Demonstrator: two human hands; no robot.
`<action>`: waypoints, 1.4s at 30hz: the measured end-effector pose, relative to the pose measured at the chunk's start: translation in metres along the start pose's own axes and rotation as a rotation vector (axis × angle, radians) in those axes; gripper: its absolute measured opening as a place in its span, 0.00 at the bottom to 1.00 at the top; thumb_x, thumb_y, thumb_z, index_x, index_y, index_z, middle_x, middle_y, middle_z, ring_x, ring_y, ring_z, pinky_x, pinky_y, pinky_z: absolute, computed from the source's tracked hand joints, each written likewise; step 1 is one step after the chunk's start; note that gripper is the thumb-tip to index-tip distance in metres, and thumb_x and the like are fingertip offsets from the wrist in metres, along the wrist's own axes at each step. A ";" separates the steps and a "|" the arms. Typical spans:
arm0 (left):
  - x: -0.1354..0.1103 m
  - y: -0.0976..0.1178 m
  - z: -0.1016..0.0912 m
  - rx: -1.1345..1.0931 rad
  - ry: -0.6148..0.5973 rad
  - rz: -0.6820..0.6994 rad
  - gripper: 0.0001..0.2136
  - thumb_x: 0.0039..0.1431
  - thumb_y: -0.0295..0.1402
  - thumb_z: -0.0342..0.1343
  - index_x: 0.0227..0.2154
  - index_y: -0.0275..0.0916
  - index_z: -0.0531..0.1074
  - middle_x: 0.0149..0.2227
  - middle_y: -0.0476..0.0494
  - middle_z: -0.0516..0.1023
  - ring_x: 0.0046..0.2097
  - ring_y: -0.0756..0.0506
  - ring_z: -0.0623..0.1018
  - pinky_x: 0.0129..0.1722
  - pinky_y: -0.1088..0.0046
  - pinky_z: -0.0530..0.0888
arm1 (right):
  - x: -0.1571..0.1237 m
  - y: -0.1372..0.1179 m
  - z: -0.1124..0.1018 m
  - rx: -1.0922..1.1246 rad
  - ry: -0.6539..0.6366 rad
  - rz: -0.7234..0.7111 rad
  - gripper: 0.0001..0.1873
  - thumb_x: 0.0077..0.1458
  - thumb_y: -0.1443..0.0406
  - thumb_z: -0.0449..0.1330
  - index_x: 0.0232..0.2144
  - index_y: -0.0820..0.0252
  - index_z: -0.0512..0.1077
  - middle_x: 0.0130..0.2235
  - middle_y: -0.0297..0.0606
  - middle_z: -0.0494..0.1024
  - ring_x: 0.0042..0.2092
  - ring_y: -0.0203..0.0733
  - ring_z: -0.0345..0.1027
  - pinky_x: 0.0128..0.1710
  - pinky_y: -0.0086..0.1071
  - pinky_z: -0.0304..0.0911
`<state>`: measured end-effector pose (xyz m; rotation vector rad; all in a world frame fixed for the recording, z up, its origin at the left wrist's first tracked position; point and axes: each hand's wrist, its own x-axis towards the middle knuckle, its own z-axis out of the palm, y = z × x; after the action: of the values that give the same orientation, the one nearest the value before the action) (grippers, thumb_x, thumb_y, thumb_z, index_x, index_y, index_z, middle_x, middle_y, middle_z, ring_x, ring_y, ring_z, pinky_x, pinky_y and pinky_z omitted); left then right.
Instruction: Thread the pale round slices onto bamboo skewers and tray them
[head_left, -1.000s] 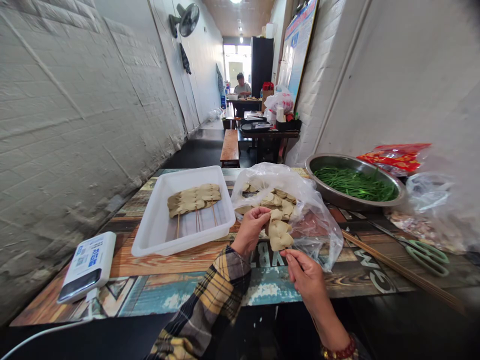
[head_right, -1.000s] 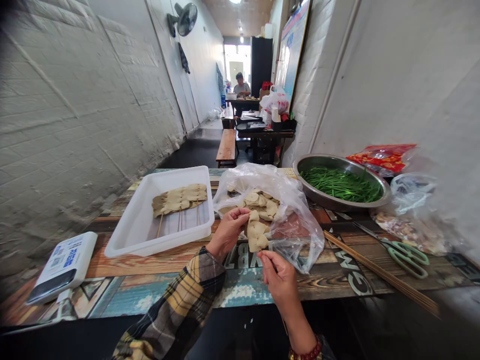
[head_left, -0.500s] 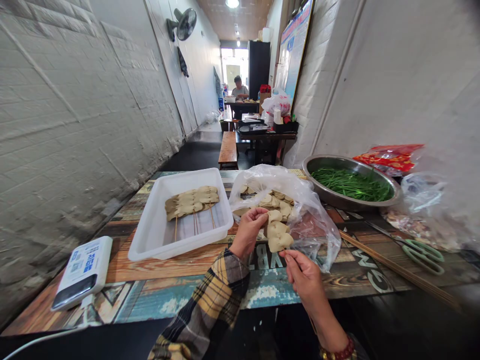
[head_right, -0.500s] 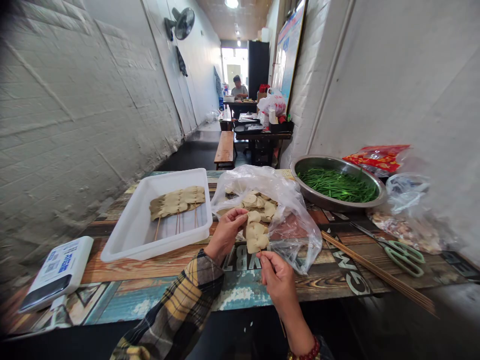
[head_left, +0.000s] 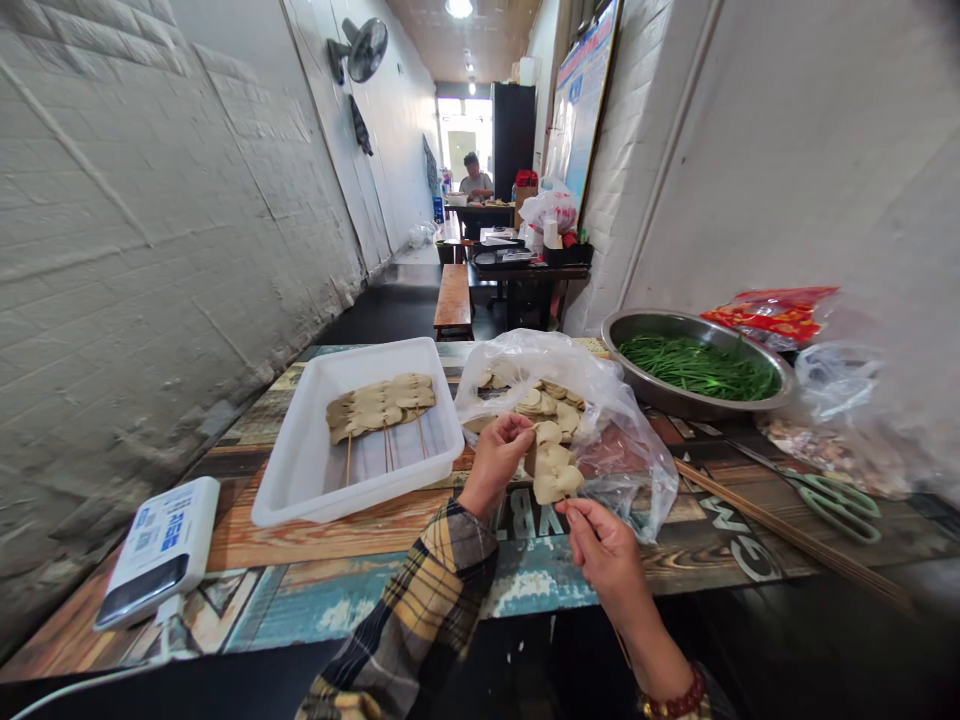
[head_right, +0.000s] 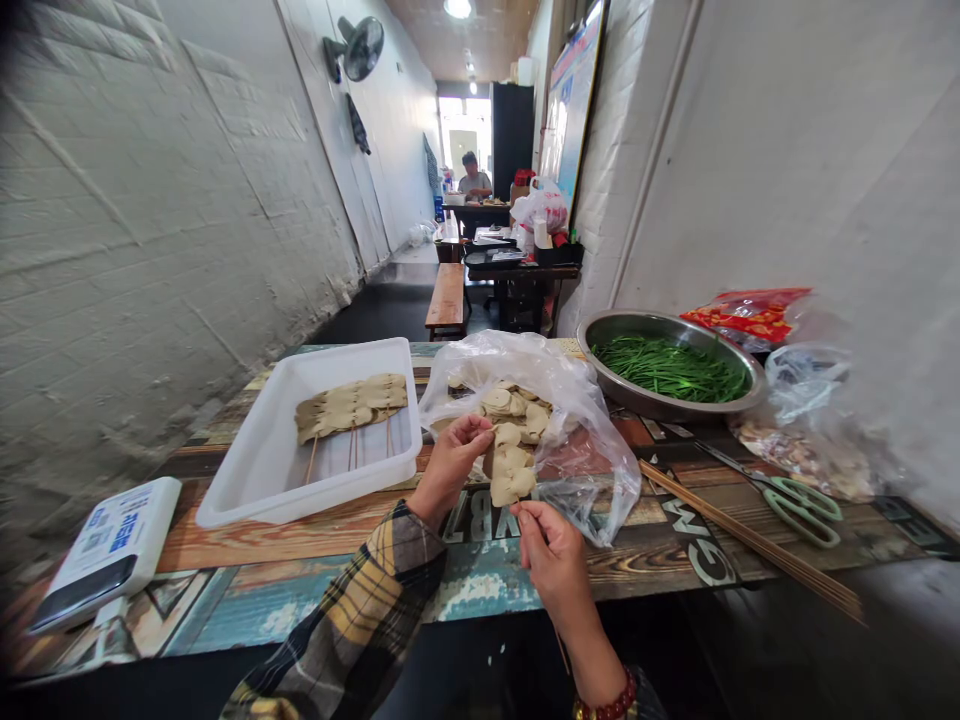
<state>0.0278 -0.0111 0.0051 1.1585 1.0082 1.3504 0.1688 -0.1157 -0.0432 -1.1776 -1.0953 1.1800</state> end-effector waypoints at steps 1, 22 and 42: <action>0.000 0.000 0.000 0.012 -0.001 0.000 0.08 0.45 0.33 0.62 0.27 0.36 0.71 0.24 0.52 0.69 0.26 0.53 0.66 0.27 0.78 0.61 | 0.000 0.000 0.000 -0.002 0.003 0.002 0.24 0.54 0.48 0.58 0.35 0.65 0.75 0.13 0.24 0.59 0.16 0.29 0.49 0.15 0.23 0.43; -0.007 0.008 0.005 -0.281 -0.168 -0.243 0.17 0.44 0.42 0.66 0.33 0.36 0.74 0.27 0.50 0.71 0.27 0.54 0.68 0.27 0.78 0.63 | 0.001 -0.003 -0.006 0.085 0.027 0.031 0.23 0.53 0.47 0.59 0.34 0.64 0.74 0.13 0.23 0.60 0.13 0.27 0.46 0.12 0.22 0.41; -0.013 0.011 0.013 -0.475 -0.257 -0.362 0.18 0.45 0.43 0.67 0.37 0.36 0.77 0.34 0.43 0.78 0.33 0.48 0.76 0.32 0.74 0.71 | 0.001 -0.003 -0.003 0.097 0.042 0.014 0.23 0.54 0.48 0.59 0.36 0.63 0.72 0.14 0.22 0.60 0.14 0.27 0.47 0.13 0.22 0.42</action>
<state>0.0383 -0.0254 0.0163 0.7246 0.6253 1.0415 0.1718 -0.1148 -0.0401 -1.1312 -0.9888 1.2008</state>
